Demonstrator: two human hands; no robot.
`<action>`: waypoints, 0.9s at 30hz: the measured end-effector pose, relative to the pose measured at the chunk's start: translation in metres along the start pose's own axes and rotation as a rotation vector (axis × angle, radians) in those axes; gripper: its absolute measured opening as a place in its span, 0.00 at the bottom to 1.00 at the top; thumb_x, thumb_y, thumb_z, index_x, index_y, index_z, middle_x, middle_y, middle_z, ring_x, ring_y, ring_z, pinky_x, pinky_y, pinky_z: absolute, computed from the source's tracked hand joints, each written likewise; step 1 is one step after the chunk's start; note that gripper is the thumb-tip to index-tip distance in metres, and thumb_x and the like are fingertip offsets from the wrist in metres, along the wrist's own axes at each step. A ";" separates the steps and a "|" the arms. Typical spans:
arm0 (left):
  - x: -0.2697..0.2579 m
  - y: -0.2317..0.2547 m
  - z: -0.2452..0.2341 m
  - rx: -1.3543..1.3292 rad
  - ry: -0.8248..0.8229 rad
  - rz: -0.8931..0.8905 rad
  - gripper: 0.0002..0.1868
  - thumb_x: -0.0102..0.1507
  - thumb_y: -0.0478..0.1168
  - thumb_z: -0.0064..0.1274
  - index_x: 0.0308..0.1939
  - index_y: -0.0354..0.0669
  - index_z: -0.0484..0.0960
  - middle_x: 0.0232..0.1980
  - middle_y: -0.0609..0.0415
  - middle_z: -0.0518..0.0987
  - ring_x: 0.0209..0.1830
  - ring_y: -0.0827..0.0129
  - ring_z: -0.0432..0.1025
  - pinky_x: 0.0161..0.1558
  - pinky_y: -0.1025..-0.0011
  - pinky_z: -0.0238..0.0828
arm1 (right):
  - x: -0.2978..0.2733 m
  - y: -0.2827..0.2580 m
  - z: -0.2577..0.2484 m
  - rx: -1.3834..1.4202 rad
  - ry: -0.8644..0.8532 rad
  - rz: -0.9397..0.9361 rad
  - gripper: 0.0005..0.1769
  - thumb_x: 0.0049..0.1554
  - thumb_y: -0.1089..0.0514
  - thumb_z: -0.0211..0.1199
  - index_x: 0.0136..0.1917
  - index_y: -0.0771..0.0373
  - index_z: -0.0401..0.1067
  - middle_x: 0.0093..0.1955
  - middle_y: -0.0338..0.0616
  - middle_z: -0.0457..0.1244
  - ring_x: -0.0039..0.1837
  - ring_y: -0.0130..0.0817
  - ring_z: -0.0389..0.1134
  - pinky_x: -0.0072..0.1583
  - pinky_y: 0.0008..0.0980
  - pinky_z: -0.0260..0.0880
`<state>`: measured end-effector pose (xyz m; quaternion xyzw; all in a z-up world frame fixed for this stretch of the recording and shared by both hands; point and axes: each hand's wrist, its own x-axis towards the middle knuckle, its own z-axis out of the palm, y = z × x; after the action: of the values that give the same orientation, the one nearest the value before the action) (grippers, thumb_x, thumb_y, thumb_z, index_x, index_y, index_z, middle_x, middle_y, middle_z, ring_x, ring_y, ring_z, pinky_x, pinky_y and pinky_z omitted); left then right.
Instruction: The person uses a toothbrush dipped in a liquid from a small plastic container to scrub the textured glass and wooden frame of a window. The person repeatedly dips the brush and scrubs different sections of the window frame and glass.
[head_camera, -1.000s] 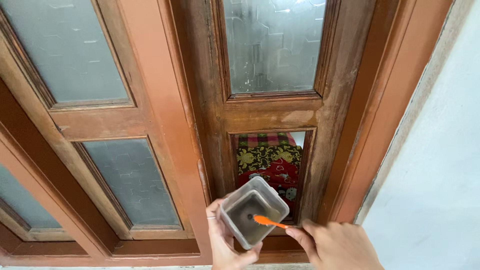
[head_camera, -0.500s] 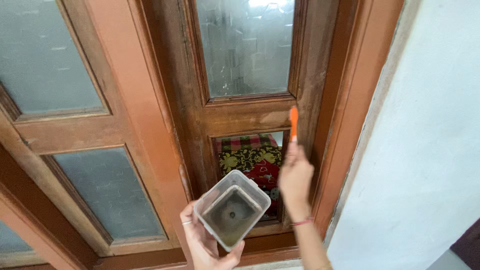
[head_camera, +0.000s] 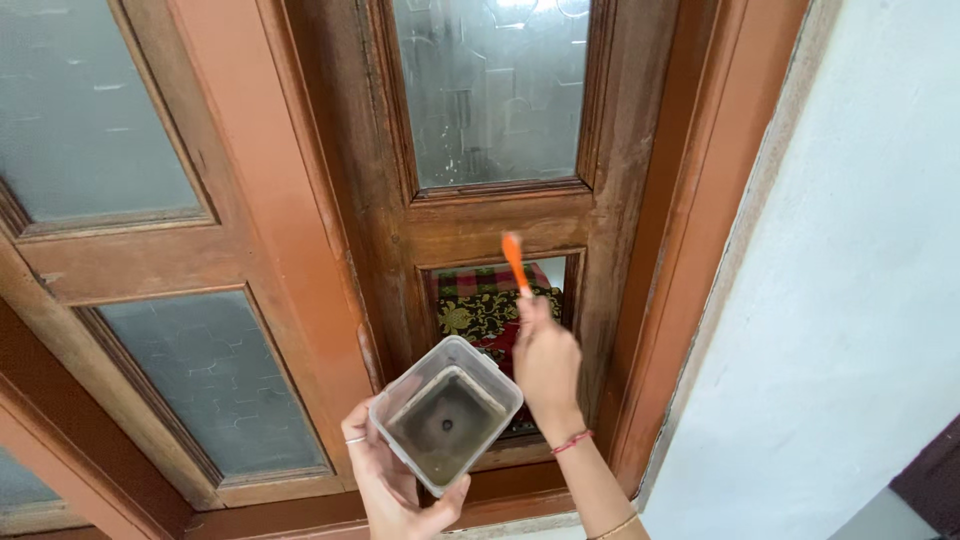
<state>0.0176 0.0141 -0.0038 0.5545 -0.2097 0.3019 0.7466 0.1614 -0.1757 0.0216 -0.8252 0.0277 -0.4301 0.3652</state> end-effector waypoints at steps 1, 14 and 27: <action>0.000 0.000 0.000 0.010 -0.012 0.019 0.56 0.39 0.29 0.65 0.68 0.42 0.52 0.69 0.39 0.66 0.70 0.54 0.66 0.68 0.53 0.66 | -0.001 0.000 0.003 -0.020 -0.039 -0.087 0.24 0.69 0.44 0.44 0.47 0.64 0.70 0.28 0.61 0.63 0.34 0.65 0.67 0.35 0.60 0.64; -0.003 -0.002 -0.023 -0.006 -0.099 -0.040 0.60 0.35 0.28 0.67 0.68 0.43 0.50 0.67 0.43 0.65 0.69 0.54 0.67 0.66 0.52 0.69 | 0.014 -0.044 -0.104 -0.126 -0.402 0.081 0.30 0.65 0.35 0.44 0.50 0.57 0.77 0.32 0.62 0.67 0.40 0.61 0.69 0.46 0.54 0.68; -0.023 -0.021 -0.019 0.011 -0.349 -0.055 0.58 0.38 0.31 0.69 0.70 0.44 0.57 0.71 0.45 0.65 0.73 0.57 0.65 0.73 0.60 0.64 | -0.040 -0.075 -0.174 -0.444 -1.146 -0.356 0.35 0.60 0.34 0.53 0.27 0.63 0.75 0.23 0.50 0.64 0.31 0.48 0.66 0.38 0.48 0.66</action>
<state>0.0149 0.0228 -0.0391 0.6081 -0.3192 0.1817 0.7038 -0.0112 -0.2075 0.1043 -0.9722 -0.2211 0.0410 0.0653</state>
